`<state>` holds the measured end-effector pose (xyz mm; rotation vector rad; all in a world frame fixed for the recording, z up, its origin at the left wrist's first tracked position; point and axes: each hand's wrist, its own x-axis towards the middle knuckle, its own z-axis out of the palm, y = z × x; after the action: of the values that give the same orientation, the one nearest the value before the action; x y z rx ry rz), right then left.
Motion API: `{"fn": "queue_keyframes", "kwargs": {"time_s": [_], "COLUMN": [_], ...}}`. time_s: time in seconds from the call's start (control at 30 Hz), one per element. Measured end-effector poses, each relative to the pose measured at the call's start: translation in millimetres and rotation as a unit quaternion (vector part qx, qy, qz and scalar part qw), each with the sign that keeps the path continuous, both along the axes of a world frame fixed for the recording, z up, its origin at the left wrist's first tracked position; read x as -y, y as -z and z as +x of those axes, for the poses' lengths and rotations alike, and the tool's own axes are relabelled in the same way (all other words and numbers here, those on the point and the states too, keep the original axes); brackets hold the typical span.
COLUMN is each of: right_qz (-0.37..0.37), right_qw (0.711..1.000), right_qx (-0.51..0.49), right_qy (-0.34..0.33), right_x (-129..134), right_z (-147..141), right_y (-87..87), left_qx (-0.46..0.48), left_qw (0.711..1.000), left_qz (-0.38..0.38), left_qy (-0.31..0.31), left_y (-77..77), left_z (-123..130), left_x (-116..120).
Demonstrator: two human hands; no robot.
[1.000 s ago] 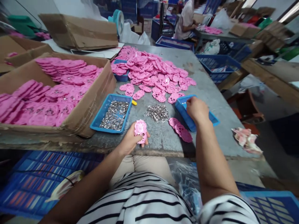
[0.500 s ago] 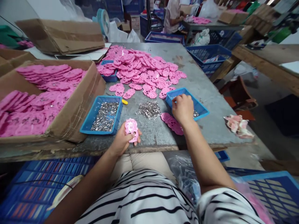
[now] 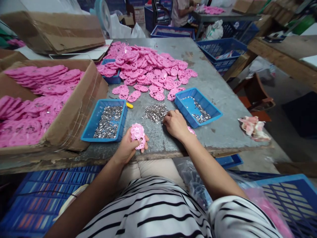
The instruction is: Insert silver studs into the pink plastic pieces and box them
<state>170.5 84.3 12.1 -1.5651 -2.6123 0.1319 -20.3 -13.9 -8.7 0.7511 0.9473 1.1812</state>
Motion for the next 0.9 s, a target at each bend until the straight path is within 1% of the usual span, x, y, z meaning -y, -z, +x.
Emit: {"fn": "queue_keyframes", "kwargs": {"time_s": [0.17,0.23,0.3,0.37,0.4,0.43,0.47,0.5,0.57,0.6,0.67,0.77,0.9], "right_qz": [0.005,0.03,0.081,0.129,0.131,0.108,0.053,-0.011,-0.113,-0.136,-0.133,-0.098,-0.052], "right_qw": [1.0,0.999,0.993,0.979,0.972,0.966,0.965,0.963,0.954,0.953,0.957,0.968,0.968], "right_qx": [-0.022,-0.045,-0.074,-0.091,-0.084,-0.062,-0.023,0.016,0.074,0.087,0.087,0.076,0.038], "right_qy": [-0.004,0.006,0.049,0.128,0.178,0.226,0.256,0.27,0.267,0.258,0.241,0.219,0.242], "right_x": [5.9,5.6,-0.4,-12.7,-20.5,-28.5,-36.2,-42.9,-52.3,-54.7,-56.0,-54.5,-54.4], "right_z": [1.1,9.9,25.1,43.8,52.8,60.5,66.6,70.6,72.8,71.7,67.8,64.1,69.1], "right_y": [-0.2,-4.1,-13.1,-25.6,-31.9,-37.4,-41.4,-43.8,-43.3,-40.8,-33.7,-23.1,-14.3], "left_qx": [0.004,0.003,0.001,-0.002,-0.002,-0.002,-0.001,0.0,0.002,0.002,0.003,0.003,0.0], "left_qw": [1.0,1.0,1.0,1.0,1.0,1.0,1.0,1.0,1.0,1.0,1.0,1.0,1.0], "left_qz": [0.004,0.003,0.001,0.0,0.001,0.002,0.004,0.005,0.007,0.007,0.008,0.012,0.01], "left_qy": [-0.001,-0.002,-0.001,0.002,0.003,0.004,0.004,0.004,0.003,0.002,0.001,0.0,0.001], "left_y": [-0.1,-0.8,-1.1,-0.9,-0.6,-0.2,0.3,0.8,1.4,1.6,1.5,0.8,-0.1], "left_z": [-0.4,-0.4,-0.5,-0.6,-0.6,-0.6,-0.6,-0.6,-0.6,-0.6,-0.7,-0.8,-0.8], "left_x": [0.4,0.7,0.8,0.7,0.5,0.3,0.2,0.1,0.1,0.2,0.4,0.7,0.9]}}
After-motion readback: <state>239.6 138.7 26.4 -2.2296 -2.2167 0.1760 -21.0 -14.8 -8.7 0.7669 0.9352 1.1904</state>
